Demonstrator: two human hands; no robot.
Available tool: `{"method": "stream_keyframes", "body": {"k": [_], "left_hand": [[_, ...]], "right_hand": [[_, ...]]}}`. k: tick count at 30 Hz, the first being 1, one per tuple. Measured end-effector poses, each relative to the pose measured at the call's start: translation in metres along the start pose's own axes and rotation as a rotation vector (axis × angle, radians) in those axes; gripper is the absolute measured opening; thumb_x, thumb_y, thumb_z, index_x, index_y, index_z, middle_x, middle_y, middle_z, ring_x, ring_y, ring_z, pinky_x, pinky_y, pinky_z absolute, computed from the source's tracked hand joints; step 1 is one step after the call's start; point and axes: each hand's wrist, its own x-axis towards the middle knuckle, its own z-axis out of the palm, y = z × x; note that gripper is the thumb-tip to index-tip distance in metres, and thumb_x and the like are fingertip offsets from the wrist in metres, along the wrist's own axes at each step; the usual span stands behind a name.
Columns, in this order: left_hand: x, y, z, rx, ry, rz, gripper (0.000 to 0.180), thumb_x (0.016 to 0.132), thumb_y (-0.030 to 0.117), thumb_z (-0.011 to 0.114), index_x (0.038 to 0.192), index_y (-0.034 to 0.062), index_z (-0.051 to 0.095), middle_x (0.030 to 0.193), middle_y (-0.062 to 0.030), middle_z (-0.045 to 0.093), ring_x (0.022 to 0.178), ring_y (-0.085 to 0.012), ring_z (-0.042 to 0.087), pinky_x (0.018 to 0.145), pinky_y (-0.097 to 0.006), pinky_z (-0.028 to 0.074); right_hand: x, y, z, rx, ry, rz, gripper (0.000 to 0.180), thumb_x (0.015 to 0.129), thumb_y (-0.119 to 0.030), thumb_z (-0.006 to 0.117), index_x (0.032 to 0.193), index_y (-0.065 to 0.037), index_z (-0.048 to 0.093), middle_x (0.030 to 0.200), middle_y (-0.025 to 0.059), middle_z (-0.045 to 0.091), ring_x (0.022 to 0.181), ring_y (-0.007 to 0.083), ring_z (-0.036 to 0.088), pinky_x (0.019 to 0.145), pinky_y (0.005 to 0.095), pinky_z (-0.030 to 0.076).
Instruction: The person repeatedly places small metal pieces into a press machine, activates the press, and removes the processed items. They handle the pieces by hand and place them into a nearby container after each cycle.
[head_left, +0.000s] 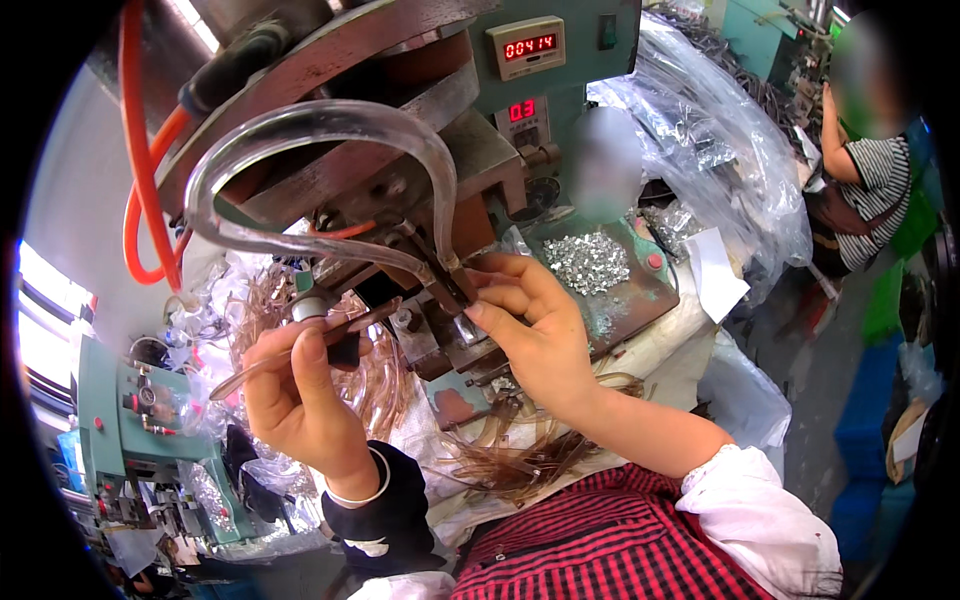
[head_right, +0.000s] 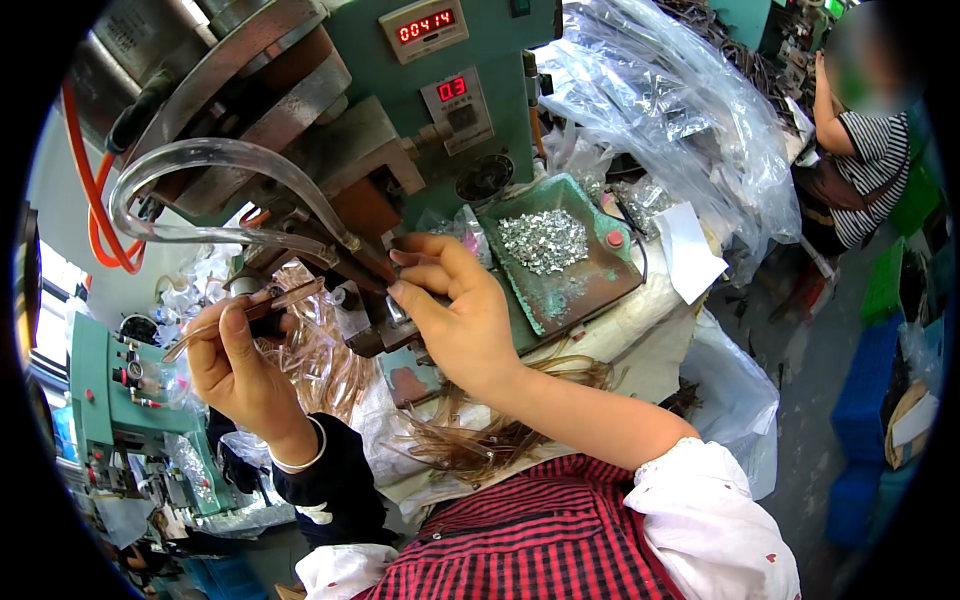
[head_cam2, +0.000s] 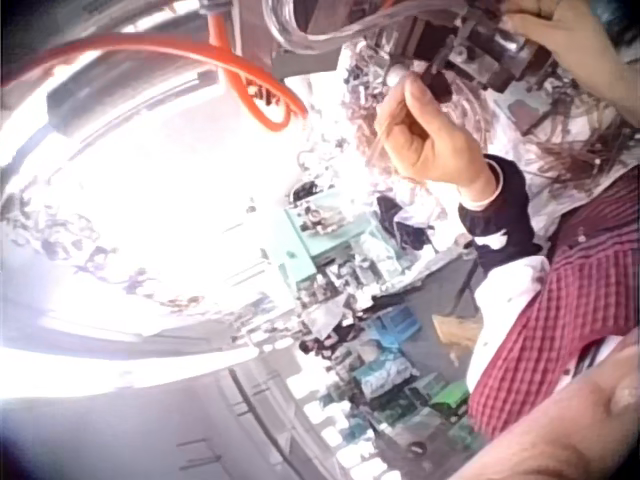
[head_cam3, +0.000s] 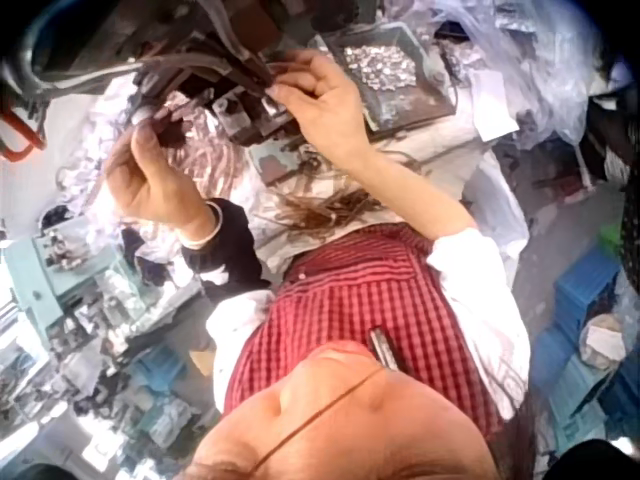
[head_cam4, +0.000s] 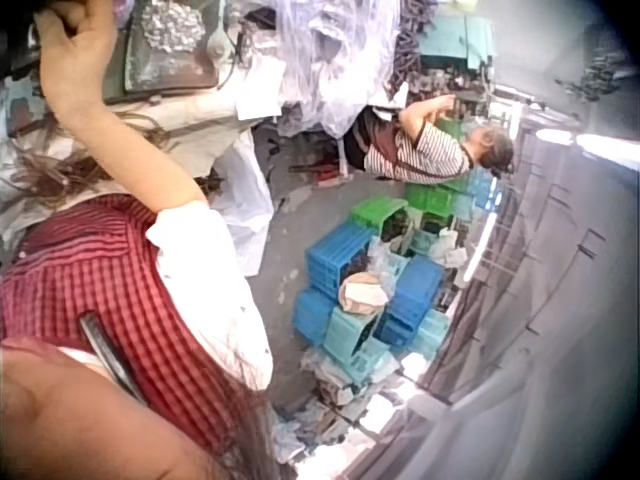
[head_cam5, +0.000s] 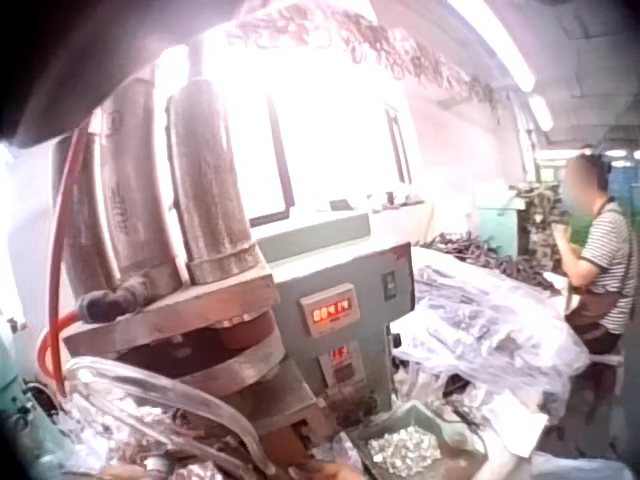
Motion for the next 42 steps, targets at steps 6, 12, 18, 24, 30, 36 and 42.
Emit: {"method": "stream_keyframes", "body": {"k": [6, 12, 18, 24, 30, 36, 42], "left_hand": [[-0.038, 0.013, 0.004, 0.308, -0.413, 0.444, 0.003, 0.085, -0.003, 0.068, 0.088, -0.0014, 0.068, 0.089, -0.0159, 0.073, 0.079, -0.0275, 0.072, 0.068, -0.031, 0.058], [-0.057, -0.011, 0.029, 0.458, -0.542, 0.734, 0.022, 0.076, 0.003, 0.084, 0.094, 0.0051, 0.072, 0.094, -0.0110, 0.074, 0.060, -0.0153, 0.065, 0.050, -0.026, 0.045], [-0.062, -0.027, 0.034, 0.379, -0.534, 0.739, 0.027, 0.072, 0.001, 0.085, 0.096, 0.0057, 0.072, 0.092, -0.0098, 0.074, 0.061, -0.0161, 0.064, 0.048, -0.027, 0.044], [-0.072, -0.009, 0.022, 0.419, -0.534, 0.534, 0.025, 0.074, 0.003, 0.082, 0.098, 0.0044, 0.075, 0.104, -0.0147, 0.077, 0.066, -0.0155, 0.067, 0.054, -0.027, 0.050], [-0.105, 0.013, -0.073, 0.898, -0.260, 0.321, 0.016, 0.085, -0.004, 0.072, 0.101, 0.0002, 0.073, 0.102, -0.0158, 0.076, 0.072, -0.0254, 0.070, 0.064, -0.033, 0.055], [-0.046, -0.033, -0.166, 1.197, -0.099, 0.049, 0.009, 0.083, 0.003, 0.075, 0.092, 0.0046, 0.074, 0.101, -0.0097, 0.071, 0.095, -0.0286, 0.063, 0.084, -0.038, 0.049], [-0.097, -0.144, -0.186, 1.561, -0.326, -0.378, 0.016, 0.075, 0.021, 0.082, 0.080, 0.0083, 0.074, 0.096, -0.0087, 0.067, 0.095, -0.0317, 0.063, 0.081, -0.043, 0.054]], "right_hand": [[-0.022, -0.035, -0.005, -0.599, -0.158, -0.332, 0.054, 0.089, 0.003, 0.059, 0.142, 0.003, 0.048, 0.123, 0.0245, 0.066, 0.111, 0.0366, 0.067, 0.097, 0.0434, 0.051], [0.025, -0.026, -0.078, -0.820, 0.194, -0.356, 0.046, 0.090, -0.001, 0.060, 0.136, -0.003, 0.057, 0.123, 0.0202, 0.066, 0.113, 0.0316, 0.066, 0.101, 0.0390, 0.049], [-0.005, 0.000, -0.160, -1.132, 0.294, -0.292, 0.023, 0.083, -0.003, 0.067, 0.106, -0.005, 0.071, 0.103, 0.0129, 0.070, 0.094, 0.0295, 0.067, 0.086, 0.0386, 0.052], [-0.010, 0.014, -0.157, -1.503, 0.157, -0.361, 0.008, 0.077, -0.007, 0.073, 0.082, -0.005, 0.067, 0.086, 0.0123, 0.063, 0.090, 0.0356, 0.061, 0.082, 0.0460, 0.050], [-0.020, 0.026, -0.155, -1.076, 0.404, -0.242, 0.011, 0.085, -0.001, 0.072, 0.095, -0.001, 0.071, 0.090, 0.0119, 0.070, 0.088, 0.0266, 0.067, 0.084, 0.0378, 0.052], [0.003, 0.011, -0.111, -1.086, 0.206, -0.549, 0.015, 0.084, 0.005, 0.071, 0.099, 0.000, 0.072, 0.095, 0.0113, 0.072, 0.091, 0.0275, 0.067, 0.090, 0.0361, 0.049], [0.007, 0.036, -0.119, -0.903, 0.302, -0.307, 0.015, 0.090, -0.001, 0.071, 0.104, 0.002, 0.073, 0.098, 0.0095, 0.074, 0.091, 0.0168, 0.068, 0.085, 0.0288, 0.052]]}}
